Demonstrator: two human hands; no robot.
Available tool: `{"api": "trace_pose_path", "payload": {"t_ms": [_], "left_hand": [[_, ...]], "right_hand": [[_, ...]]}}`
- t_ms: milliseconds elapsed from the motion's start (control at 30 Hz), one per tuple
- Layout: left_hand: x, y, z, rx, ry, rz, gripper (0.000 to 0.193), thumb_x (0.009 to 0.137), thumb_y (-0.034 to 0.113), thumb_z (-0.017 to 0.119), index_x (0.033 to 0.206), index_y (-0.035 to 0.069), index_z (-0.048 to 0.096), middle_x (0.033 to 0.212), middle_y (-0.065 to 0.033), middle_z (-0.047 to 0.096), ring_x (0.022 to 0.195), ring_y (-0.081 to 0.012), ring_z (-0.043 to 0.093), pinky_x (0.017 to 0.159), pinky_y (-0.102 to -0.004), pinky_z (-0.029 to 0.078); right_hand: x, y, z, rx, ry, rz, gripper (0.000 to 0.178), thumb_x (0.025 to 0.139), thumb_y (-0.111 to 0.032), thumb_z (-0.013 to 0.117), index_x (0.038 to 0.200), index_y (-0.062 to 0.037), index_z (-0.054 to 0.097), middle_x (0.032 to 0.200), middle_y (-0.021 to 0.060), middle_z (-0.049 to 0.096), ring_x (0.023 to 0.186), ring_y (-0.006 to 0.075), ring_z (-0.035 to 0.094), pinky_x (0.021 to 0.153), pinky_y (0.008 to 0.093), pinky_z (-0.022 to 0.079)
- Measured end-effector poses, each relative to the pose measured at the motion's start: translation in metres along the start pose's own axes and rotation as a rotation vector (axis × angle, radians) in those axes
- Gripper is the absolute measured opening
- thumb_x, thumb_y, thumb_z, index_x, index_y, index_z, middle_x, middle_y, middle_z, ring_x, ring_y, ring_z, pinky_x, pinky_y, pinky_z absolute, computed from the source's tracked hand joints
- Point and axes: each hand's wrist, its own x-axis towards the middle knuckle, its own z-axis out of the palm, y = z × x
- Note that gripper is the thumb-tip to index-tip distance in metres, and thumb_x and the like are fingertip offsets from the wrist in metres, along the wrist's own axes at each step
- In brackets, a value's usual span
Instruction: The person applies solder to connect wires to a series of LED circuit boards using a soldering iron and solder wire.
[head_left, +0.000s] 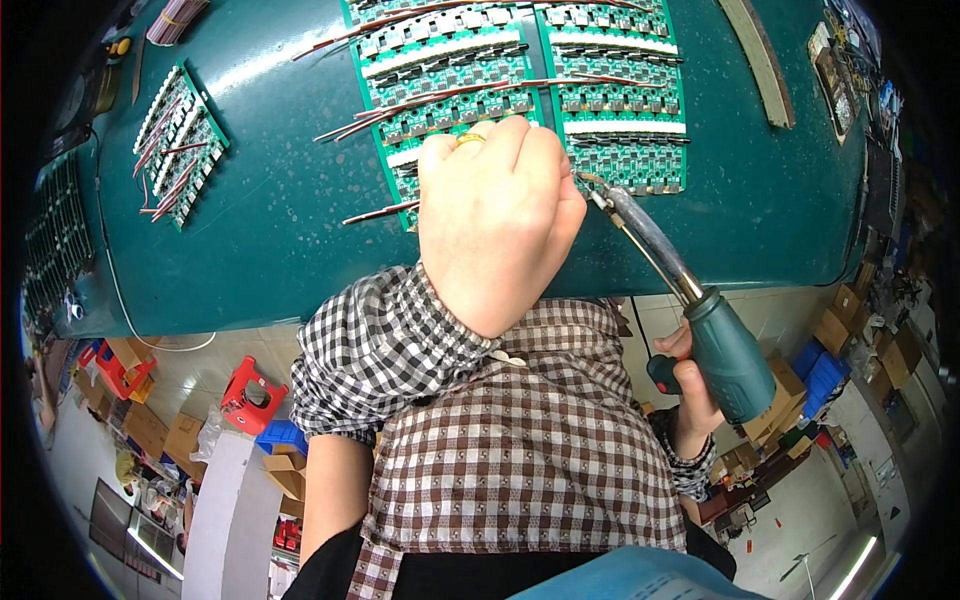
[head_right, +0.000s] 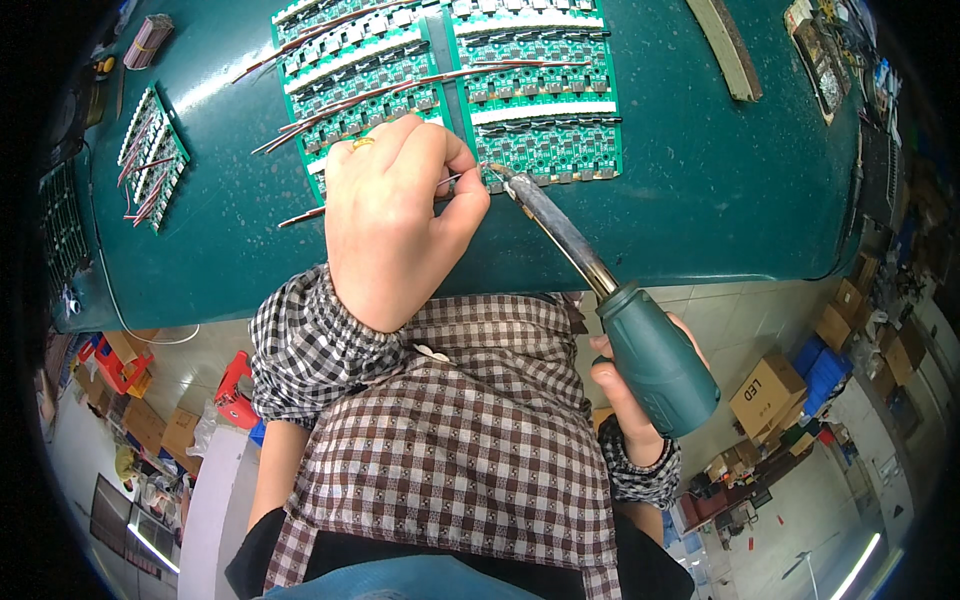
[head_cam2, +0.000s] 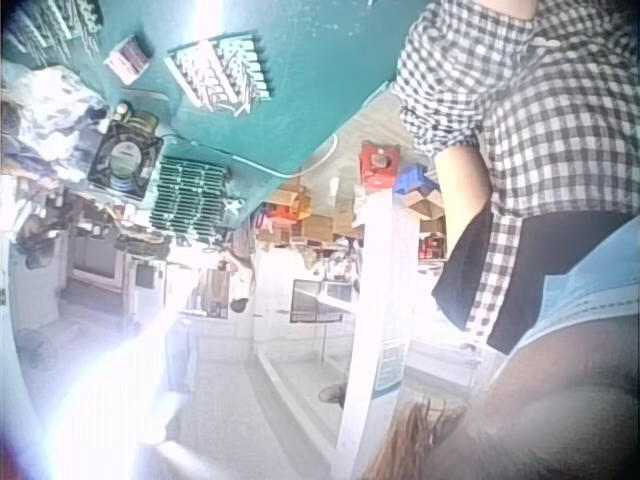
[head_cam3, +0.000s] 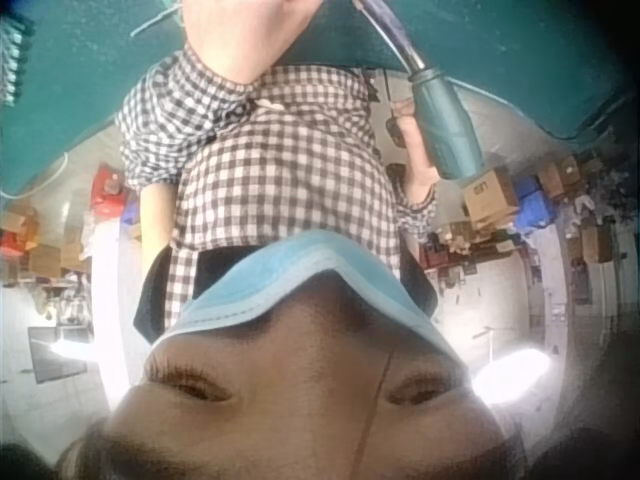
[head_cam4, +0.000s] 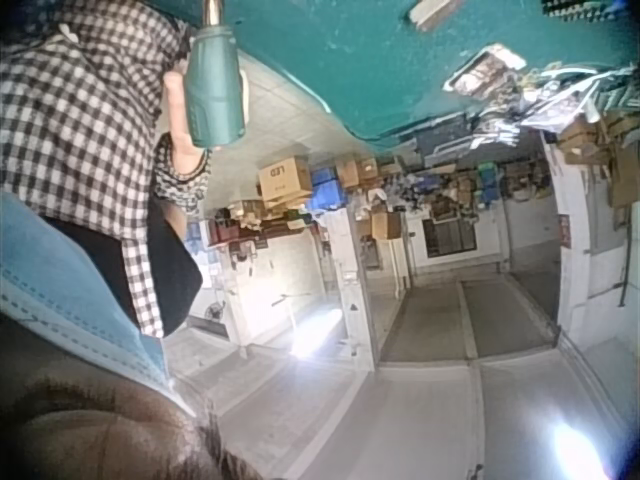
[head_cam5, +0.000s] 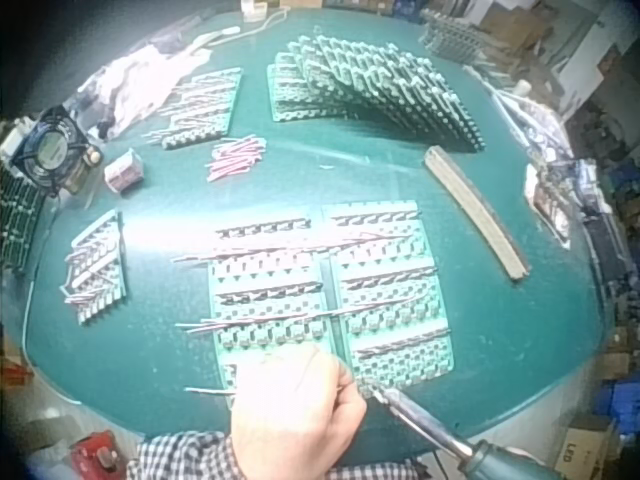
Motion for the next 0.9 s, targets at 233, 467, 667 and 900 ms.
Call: {"api": "trace_pose_path", "payload": {"t_ms": [233,467,667,900], "left_hand": [[0.000,0.000,-0.001,-0.002,-0.002,0.002,0.018,0.066,0.004,0.068,0.073,0.011,0.054,0.067,0.0016,0.052,0.060,-0.0177,0.052,0.061,-0.0334,0.031],[0.000,-0.001,0.000,-0.002,-0.010,0.008,0.017,0.066,0.004,0.068,0.072,0.011,0.054,0.067,0.0016,0.053,0.060,-0.0175,0.052,0.060,-0.0333,0.031],[0.001,0.000,-0.002,-0.004,-0.019,0.009,0.017,0.066,0.004,0.068,0.072,0.011,0.054,0.067,0.0019,0.053,0.060,-0.0167,0.052,0.061,-0.0331,0.031],[0.000,0.000,-0.002,-0.001,-0.032,0.004,0.017,0.066,0.004,0.068,0.072,0.011,0.053,0.066,0.0022,0.052,0.060,-0.0163,0.052,0.061,-0.0330,0.032]], "right_hand": [[-0.006,-0.001,0.005,0.098,0.098,0.054,0.064,0.076,-0.019,0.078,0.120,0.0111,0.044,0.087,0.0173,0.064,0.079,0.0243,0.066,0.073,0.0370,0.056],[-0.001,-0.015,0.018,0.068,0.186,0.086,0.054,0.080,-0.028,0.068,0.110,0.0144,0.053,0.078,0.0142,0.058,0.074,0.0259,0.060,0.068,0.0388,0.054],[-0.002,-0.012,0.015,0.062,0.173,0.102,0.052,0.080,-0.027,0.067,0.110,0.0143,0.052,0.078,0.0135,0.058,0.074,0.0262,0.060,0.074,0.0409,0.051],[0.000,-0.011,0.010,-0.002,0.090,0.078,0.050,0.081,-0.028,0.065,0.107,0.0130,0.053,0.078,0.0136,0.058,0.074,0.0263,0.060,0.076,0.0413,0.050]]}}
